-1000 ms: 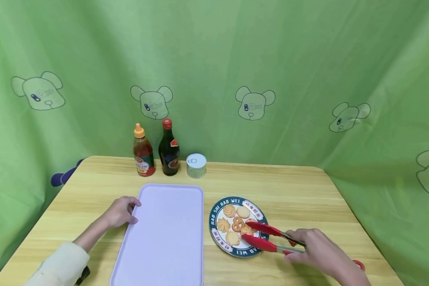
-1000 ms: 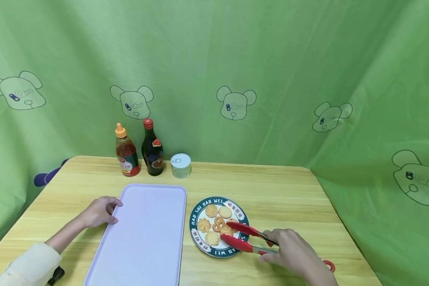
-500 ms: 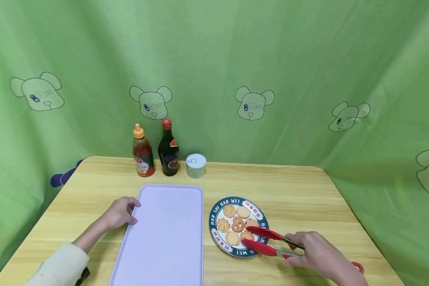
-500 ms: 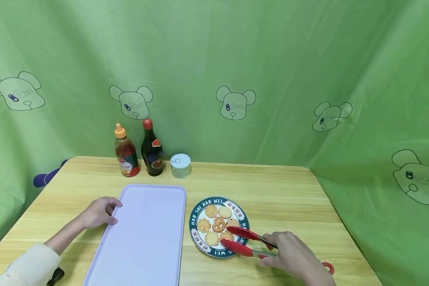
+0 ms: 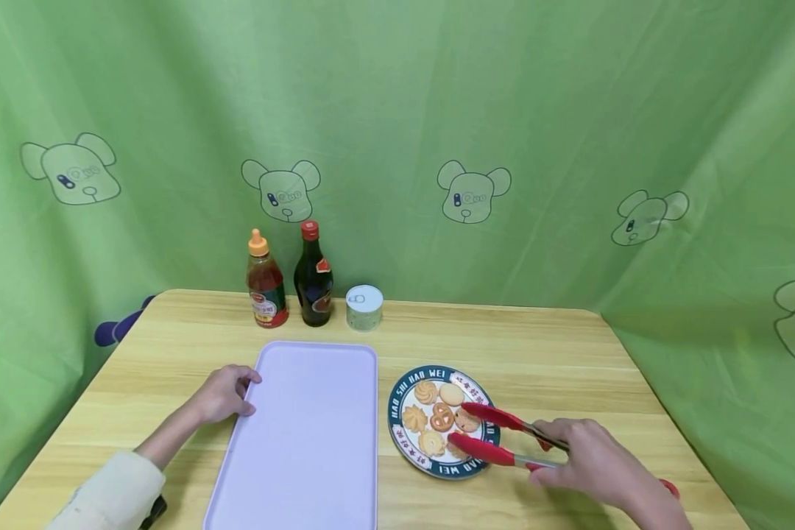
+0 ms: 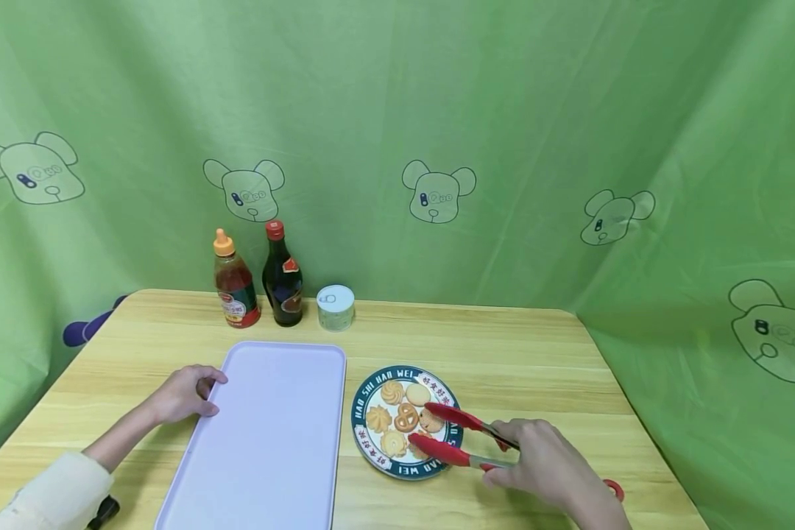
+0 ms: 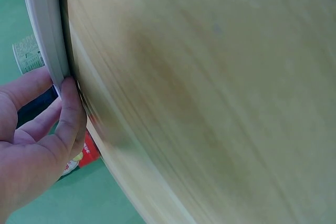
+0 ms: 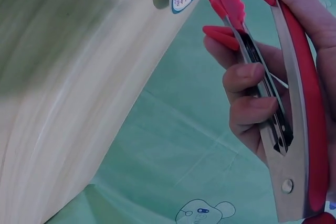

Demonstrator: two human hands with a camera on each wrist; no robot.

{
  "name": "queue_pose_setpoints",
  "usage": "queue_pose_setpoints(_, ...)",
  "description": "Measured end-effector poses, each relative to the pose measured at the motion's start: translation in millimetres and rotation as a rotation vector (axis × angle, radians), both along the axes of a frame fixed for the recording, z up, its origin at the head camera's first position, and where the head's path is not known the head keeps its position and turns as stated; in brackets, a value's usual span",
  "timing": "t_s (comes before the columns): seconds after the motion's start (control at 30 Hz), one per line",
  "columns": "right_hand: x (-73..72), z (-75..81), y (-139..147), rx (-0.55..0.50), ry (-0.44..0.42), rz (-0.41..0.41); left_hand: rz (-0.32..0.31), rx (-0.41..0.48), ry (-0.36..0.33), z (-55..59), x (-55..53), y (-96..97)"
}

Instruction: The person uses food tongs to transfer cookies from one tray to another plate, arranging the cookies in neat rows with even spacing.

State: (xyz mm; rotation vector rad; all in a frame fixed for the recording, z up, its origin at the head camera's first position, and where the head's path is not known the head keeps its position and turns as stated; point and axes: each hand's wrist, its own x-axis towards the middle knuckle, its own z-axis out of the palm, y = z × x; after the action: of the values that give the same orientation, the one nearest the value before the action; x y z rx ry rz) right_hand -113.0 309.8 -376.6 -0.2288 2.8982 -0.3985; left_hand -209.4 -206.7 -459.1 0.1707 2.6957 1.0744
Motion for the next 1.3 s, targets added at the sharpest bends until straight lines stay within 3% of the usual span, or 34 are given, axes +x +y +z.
queue_pose_setpoints(0.13, -4.1, -3.0, 0.1, -0.022, 0.121, 0.007, -0.003, 0.002, 0.001, -0.7, -0.4, -0.1)
queue_pose_setpoints(0.4, -23.1, -23.5, -9.9, -0.054, 0.203, -0.141, -0.005, 0.005, 0.001, -1.5, -0.6, -0.4)
queue_pose_setpoints(0.67, -43.6, -47.7, -11.0, 0.091, 0.276, -0.215, -0.007, 0.009, 0.003, -0.2, -0.1, -0.1)
queue_pose_setpoints(1.0, -61.7, -60.7, -10.9, 0.184, 0.164, -0.309, 0.003, -0.001, -0.001, 0.2, 0.0, -0.1)
queue_pose_setpoints(1.3, -69.8, -69.0, -7.5, 0.142, 0.089, -0.379, -0.007, -0.004, -0.002, -1.2, -0.8, 1.4)
